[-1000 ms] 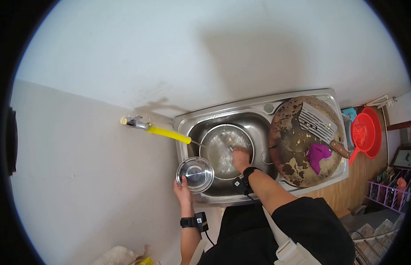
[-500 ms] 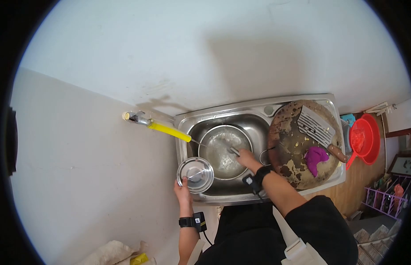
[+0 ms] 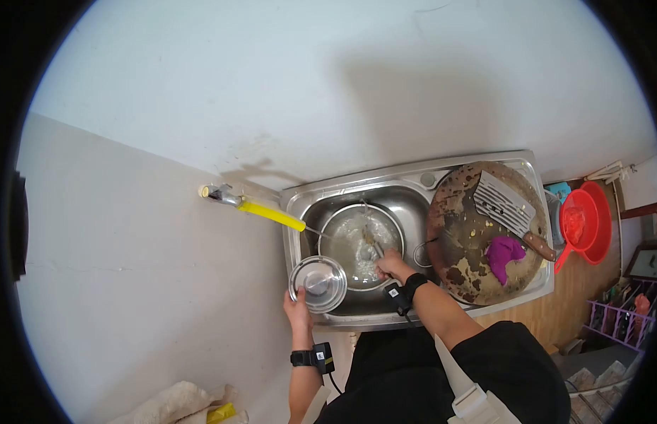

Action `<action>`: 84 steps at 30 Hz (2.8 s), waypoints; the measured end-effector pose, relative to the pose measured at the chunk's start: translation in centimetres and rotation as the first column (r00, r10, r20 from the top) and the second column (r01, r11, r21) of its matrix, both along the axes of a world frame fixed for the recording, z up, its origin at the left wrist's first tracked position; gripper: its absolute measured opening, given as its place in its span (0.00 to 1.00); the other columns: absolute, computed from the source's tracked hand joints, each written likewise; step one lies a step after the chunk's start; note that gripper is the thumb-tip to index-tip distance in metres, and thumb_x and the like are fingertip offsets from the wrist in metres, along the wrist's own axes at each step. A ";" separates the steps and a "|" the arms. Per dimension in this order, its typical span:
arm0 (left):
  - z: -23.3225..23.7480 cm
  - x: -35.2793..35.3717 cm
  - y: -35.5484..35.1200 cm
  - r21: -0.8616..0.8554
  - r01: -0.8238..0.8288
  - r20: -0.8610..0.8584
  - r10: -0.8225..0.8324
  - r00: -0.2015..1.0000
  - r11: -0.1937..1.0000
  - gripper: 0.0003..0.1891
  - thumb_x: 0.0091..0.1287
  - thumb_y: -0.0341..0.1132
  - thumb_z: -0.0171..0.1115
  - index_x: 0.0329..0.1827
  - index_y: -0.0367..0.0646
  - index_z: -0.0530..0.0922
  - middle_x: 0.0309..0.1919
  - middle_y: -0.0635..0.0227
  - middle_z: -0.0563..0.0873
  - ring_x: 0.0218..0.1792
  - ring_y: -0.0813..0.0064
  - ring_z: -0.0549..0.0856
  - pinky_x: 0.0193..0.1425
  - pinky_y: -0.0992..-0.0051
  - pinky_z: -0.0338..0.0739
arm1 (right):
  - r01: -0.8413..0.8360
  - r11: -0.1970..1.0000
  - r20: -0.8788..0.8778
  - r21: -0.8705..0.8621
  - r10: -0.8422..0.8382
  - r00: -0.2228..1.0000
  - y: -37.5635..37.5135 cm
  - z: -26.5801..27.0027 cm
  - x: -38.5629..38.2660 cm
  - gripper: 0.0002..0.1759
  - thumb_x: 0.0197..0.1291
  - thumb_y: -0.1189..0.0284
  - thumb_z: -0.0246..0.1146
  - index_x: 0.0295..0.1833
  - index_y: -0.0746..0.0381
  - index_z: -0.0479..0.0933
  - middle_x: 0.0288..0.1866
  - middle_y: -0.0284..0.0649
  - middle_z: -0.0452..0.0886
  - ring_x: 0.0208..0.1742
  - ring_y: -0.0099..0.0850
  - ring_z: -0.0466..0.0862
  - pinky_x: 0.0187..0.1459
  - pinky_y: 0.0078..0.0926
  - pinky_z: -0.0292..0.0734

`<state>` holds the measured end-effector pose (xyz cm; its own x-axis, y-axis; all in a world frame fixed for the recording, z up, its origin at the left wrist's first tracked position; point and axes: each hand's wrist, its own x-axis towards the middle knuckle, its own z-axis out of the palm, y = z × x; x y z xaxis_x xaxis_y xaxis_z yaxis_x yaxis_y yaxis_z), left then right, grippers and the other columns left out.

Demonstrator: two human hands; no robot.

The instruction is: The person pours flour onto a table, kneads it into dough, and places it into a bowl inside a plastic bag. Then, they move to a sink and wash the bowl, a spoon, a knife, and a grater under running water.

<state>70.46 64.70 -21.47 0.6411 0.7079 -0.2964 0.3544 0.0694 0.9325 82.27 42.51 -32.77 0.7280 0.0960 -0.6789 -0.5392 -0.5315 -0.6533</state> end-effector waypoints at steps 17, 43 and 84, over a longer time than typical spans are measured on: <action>-0.2 1.0 -1.8 0.018 0.140 -0.245 -0.132 0.961 0.990 0.14 0.56 0.29 0.55 0.44 0.31 0.70 0.37 0.57 0.80 0.38 0.69 0.78 0.44 0.74 0.70 | 0.178 0.960 -0.044 0.218 -0.173 0.984 -0.6 3.1 0.2 0.09 0.51 0.73 0.58 0.32 0.69 0.72 0.18 0.45 0.75 0.14 0.29 0.77 0.15 0.29 0.71; -1.9 7.4 -6.2 0.784 0.532 -0.405 -0.386 0.829 0.319 0.22 0.51 0.30 0.57 0.51 0.34 0.67 0.39 0.47 0.77 0.40 0.50 0.77 0.46 0.63 0.72 | 0.112 0.986 0.259 0.119 -0.140 0.956 -1.7 1.3 -0.5 0.10 0.47 0.74 0.57 0.34 0.68 0.73 0.29 0.51 0.78 0.33 0.46 0.79 0.35 0.36 0.74; -3.5 16.4 -3.0 -0.076 0.413 0.003 -0.414 0.910 0.908 0.13 0.59 0.39 0.58 0.30 0.36 0.74 0.23 0.67 0.79 0.21 0.80 0.78 0.20 0.81 0.74 | 0.315 0.769 -0.222 0.556 -0.228 0.948 1.6 11.2 1.0 0.10 0.49 0.76 0.58 0.39 0.64 0.70 0.24 0.33 0.74 0.18 0.16 0.70 0.16 0.13 0.61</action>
